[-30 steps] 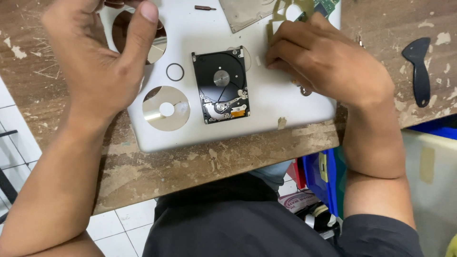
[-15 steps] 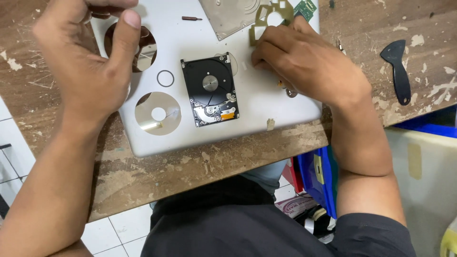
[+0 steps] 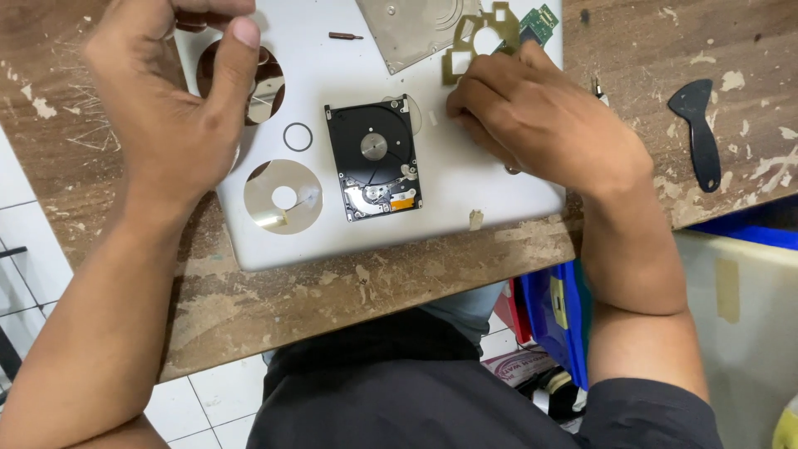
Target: The person assembles a hard drive by placing a circular metal component and a small black ring onto the drive's internal mechanism. They then use a rotary tool to work on the drive's surface.
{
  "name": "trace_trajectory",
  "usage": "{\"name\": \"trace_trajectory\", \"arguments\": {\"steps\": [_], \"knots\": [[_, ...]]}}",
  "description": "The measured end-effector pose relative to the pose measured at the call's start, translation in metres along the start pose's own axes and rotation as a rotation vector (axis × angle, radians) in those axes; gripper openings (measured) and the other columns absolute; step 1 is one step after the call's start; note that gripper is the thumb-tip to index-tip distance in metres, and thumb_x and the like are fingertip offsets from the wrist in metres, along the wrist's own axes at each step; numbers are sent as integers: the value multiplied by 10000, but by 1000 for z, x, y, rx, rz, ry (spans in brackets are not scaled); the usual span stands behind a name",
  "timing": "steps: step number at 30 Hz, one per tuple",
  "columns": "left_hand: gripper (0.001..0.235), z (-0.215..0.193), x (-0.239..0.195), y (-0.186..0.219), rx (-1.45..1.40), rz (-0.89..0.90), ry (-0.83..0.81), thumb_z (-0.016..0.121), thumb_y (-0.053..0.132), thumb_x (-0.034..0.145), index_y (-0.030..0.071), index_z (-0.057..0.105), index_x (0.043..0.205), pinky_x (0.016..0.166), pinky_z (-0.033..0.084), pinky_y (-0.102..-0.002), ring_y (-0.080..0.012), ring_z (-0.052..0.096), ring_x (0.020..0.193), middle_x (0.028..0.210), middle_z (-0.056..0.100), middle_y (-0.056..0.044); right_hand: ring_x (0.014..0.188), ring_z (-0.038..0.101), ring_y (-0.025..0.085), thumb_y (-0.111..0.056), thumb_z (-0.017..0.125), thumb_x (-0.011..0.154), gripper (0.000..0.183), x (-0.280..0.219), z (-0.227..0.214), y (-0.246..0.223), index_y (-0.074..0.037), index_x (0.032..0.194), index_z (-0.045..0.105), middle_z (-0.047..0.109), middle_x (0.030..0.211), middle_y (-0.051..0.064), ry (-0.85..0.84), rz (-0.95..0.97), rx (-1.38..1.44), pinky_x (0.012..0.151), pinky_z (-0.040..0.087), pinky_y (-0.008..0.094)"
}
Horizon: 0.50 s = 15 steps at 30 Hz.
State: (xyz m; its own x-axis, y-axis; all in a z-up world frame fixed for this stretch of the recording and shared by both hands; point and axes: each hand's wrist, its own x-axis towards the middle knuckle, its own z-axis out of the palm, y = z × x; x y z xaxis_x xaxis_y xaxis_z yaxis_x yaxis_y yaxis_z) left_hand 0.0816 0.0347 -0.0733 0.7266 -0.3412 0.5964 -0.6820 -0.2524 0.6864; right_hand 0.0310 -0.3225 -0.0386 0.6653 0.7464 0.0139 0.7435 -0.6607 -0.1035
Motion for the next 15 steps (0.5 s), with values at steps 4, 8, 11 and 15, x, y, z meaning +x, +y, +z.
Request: {"name": "trace_trajectory", "arguments": {"steps": [4, 8, 11, 15], "knots": [[175, -4, 0, 7, 14, -19, -14, 652, -48, 1345, -167, 737, 1248, 973, 520, -483, -383, 682, 1109, 1197, 739, -281, 1090, 668, 380, 43, 697, 1188, 76, -12, -18, 21, 60, 1244, 648, 674, 1194, 207, 97, -13, 276, 1010, 411, 434], [164, -5, -5, 6, 13, -69, -26, 666, -69, 1369, -185, 744, 1283, 982, 500, -465, -377, 672, 1142, 1233, 738, -281, 923, 637, 287, 118, 791, 1159, 92, -52, -32, 50, 55, 1169, 724, 724, 1138, 176, 48, 106, 191, 844, 522, 414], [187, -4, -6, 4, 37, -55, -56, 685, -35, 1388, -191, 740, 1301, 972, 496, -473, -377, 664, 1123, 1232, 734, -292, 900, 626, 252, 98, 792, 1136, 82, -57, -41, 50, 16, 1139, 790, 718, 1024, 110, 17, 264, 285, 843, 503, 396], [186, -5, -6, 3, 31, -55, -81, 683, -50, 1398, -215, 730, 1325, 1016, 508, -488, -406, 665, 1169, 1264, 733, -323, 846, 723, 251, -92, 762, 993, 119, -44, -46, 44, -65, 1096, 815, 781, 998, 83, -229, 297, 413, 779, 540, 412]]}}
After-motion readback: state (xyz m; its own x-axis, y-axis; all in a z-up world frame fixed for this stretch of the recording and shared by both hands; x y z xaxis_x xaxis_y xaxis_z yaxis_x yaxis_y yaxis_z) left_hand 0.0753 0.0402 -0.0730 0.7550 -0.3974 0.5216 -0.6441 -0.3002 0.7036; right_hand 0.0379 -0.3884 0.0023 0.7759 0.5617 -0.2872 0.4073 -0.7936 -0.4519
